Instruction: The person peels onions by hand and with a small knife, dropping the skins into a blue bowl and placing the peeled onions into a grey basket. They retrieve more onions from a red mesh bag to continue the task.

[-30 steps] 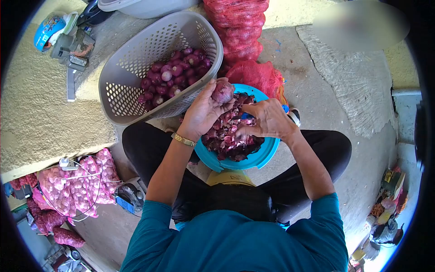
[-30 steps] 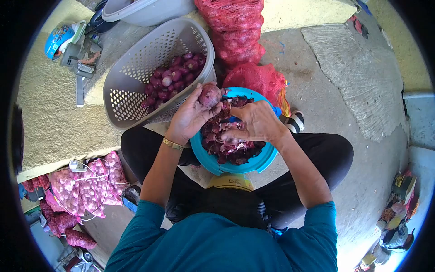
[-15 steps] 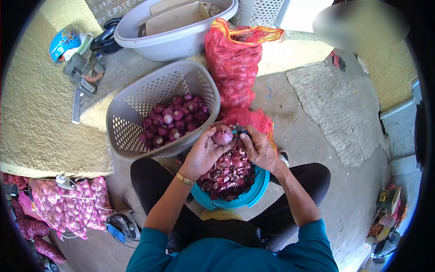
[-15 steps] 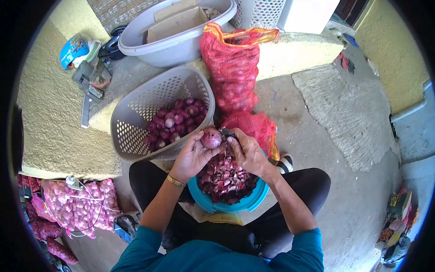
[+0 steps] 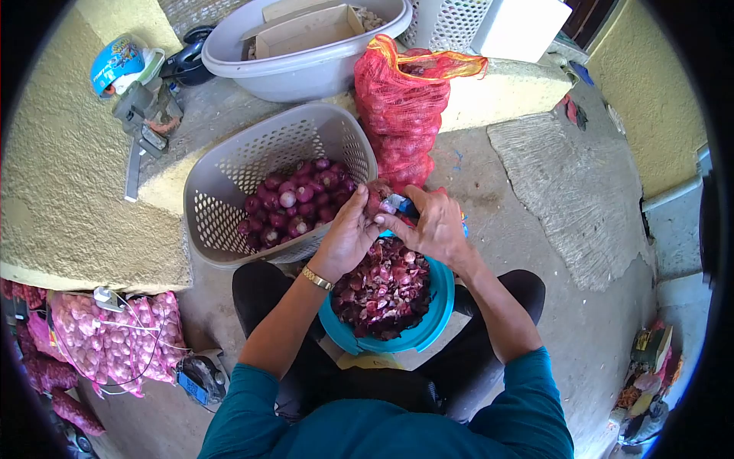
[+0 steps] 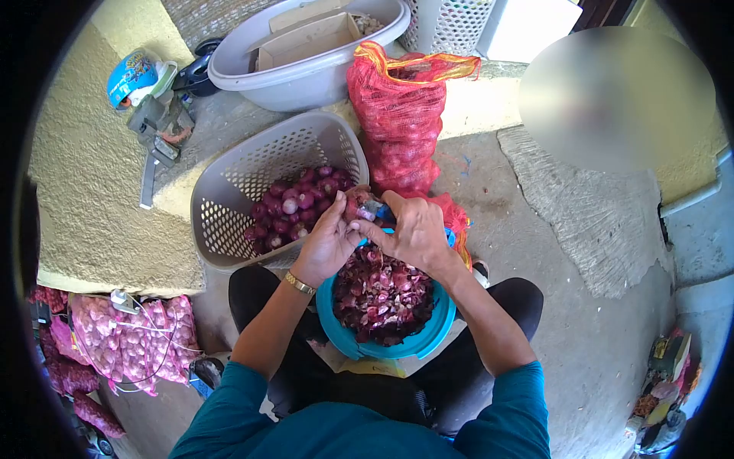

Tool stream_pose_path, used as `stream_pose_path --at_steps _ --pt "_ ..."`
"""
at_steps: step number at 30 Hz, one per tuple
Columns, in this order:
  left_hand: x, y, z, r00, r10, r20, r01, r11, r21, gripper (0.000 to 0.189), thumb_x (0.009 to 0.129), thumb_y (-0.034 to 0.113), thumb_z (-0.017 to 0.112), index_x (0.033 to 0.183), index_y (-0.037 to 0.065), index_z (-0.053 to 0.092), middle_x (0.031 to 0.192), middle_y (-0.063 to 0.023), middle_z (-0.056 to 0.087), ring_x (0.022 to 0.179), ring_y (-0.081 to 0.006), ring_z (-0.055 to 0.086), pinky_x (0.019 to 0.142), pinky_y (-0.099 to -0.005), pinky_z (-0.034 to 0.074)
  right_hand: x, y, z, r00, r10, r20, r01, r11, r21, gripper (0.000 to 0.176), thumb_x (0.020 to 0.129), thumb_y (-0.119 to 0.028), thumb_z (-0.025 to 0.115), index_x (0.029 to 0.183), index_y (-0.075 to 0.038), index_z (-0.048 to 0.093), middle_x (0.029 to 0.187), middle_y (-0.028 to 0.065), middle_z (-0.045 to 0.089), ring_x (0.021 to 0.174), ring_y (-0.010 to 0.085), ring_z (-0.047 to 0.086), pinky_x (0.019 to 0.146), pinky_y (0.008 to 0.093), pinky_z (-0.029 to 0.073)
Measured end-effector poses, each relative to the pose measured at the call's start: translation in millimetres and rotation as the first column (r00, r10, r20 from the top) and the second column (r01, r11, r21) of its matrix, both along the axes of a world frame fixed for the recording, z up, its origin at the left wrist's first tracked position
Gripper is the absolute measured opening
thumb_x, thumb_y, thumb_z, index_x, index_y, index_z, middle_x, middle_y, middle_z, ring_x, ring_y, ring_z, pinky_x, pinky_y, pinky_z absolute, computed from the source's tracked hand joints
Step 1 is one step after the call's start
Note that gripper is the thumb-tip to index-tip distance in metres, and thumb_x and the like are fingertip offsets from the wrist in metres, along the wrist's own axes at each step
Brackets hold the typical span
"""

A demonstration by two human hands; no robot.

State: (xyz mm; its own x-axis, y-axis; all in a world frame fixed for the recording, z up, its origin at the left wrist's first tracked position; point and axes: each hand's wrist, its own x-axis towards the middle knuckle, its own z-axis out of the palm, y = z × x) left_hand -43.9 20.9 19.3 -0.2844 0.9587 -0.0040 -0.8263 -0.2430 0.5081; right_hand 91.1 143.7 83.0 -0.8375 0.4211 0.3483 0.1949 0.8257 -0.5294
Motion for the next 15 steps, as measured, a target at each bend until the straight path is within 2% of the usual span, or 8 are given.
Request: stream_pose_path --at_steps 2,8,11,15 --pt "4 0 6 1.0 0.029 0.009 -0.029 0.999 -0.025 0.041 0.107 0.035 0.04 0.129 0.004 0.053 0.118 -0.006 0.063 0.105 -0.0135 0.06 0.096 -0.0328 0.05 -3 1 0 0.999 -0.037 -0.017 0.037 0.999 0.003 0.054 0.078 -0.055 0.076 0.075 -0.004 0.058 0.058 0.017 0.06 0.054 0.0365 0.063 0.047 0.0422 0.048" --pt "5 -6 11 0.998 0.023 0.06 -0.022 1.0 -0.018 0.041 0.107 0.034 0.041 0.132 0.003 0.051 0.118 -0.0068 0.062 0.106 -0.0136 0.06 0.097 -0.0333 0.05 -4 1 -7 1.0 -0.019 0.002 0.019 0.999 0.045 0.053 0.08 -0.055 0.074 0.077 -0.004 0.06 0.059 0.017 0.061 0.055 0.0366 0.063 0.048 0.0426 0.048" --pt "6 -7 16 0.999 0.028 0.033 -0.027 0.999 -0.044 0.042 0.107 0.034 0.04 0.132 0.002 0.051 0.118 -0.0068 0.062 0.106 -0.0134 0.06 0.097 -0.0336 0.05 -3 -2 -7 0.999 -0.011 -0.051 0.013 0.999 0.038 0.05 0.083 -0.053 0.072 0.079 -0.004 0.063 0.059 0.0171 0.06 0.056 0.0368 0.064 0.049 0.0435 0.048" --pt "6 -6 4 1.0 -0.002 0.014 0.002 1.0 -0.011 0.042 0.107 0.034 0.041 0.131 0.002 0.052 0.119 -0.0062 0.061 0.106 -0.0129 0.059 0.099 -0.034 0.049 -2 1 -16 1.0 -0.002 -0.028 0.003 0.999 0.04 0.046 0.086 -0.05 0.069 0.078 -0.005 0.065 0.059 0.0171 0.06 0.057 0.0373 0.063 0.049 0.0445 0.048"
